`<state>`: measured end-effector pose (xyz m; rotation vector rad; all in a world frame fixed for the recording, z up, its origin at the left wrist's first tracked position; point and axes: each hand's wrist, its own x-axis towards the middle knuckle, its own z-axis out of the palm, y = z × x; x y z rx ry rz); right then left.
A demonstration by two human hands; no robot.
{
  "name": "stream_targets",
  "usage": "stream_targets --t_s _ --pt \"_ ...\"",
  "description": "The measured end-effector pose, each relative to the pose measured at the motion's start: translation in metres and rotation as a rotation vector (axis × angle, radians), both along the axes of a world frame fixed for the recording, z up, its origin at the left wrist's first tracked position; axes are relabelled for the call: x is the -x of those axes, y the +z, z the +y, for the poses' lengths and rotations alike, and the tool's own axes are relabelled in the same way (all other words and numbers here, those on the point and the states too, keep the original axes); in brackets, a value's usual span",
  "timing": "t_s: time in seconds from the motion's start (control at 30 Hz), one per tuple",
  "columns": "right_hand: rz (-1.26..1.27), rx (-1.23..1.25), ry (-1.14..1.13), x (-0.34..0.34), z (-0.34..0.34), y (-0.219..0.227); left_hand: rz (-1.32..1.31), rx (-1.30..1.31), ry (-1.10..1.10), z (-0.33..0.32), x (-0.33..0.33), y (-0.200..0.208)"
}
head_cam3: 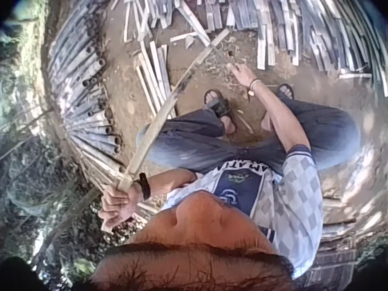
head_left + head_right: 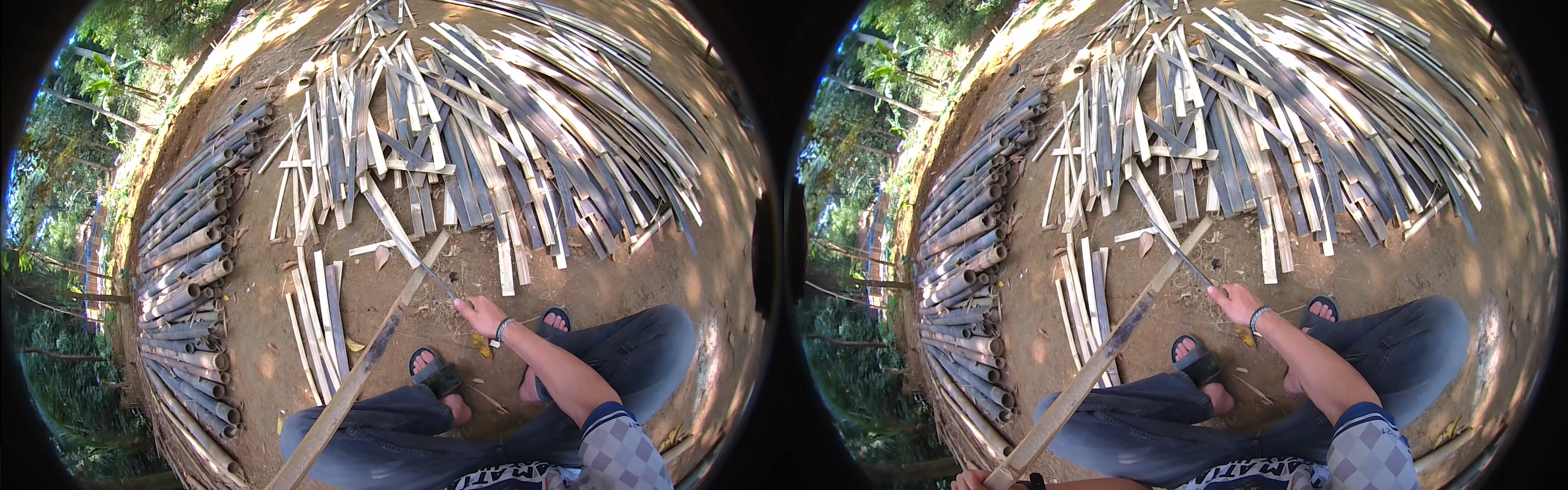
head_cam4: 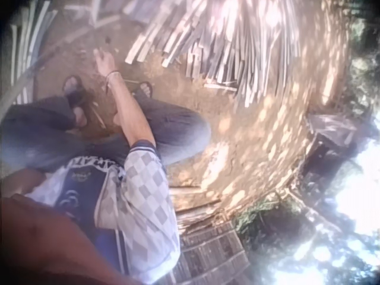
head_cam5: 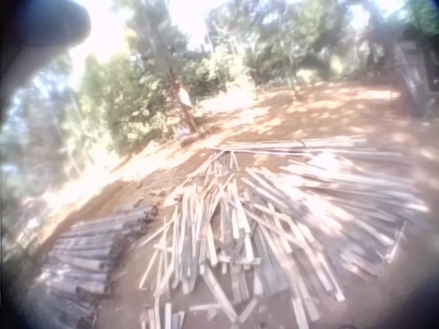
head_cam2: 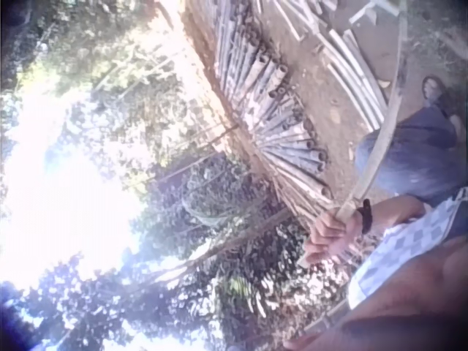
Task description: The person uses a knife to shave thin strips of bamboo while holding them by hand.
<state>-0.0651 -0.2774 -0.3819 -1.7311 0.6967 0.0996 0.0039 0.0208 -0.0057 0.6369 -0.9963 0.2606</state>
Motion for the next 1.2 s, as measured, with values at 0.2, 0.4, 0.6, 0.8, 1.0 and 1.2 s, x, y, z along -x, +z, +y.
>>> stream_targets --t_s 0.2,0.4,0.6,0.8,1.0,1.2 --pt "-0.044 0.010 0.070 0.002 0.016 0.018 0.071 -0.021 0.126 -0.003 0.006 0.001" --pt "-0.159 -0.003 0.148 0.013 0.052 0.101 0.124 -0.011 0.185 -0.004 0.013 -0.002" --pt "-0.090 0.017 0.069 0.020 0.057 0.080 0.131 -0.037 0.171 -0.006 0.019 0.002" --pt "-0.205 0.000 0.099 0.020 0.062 0.092 0.154 -0.057 0.168 0.002 0.016 0.000" --pt "-0.101 -0.090 0.028 0.011 0.063 0.088 0.184 -0.078 0.289 0.010 0.013 -0.001" --pt "-0.163 -0.041 0.074 0.012 0.059 0.077 0.203 -0.017 0.267 -0.003 0.015 0.001"
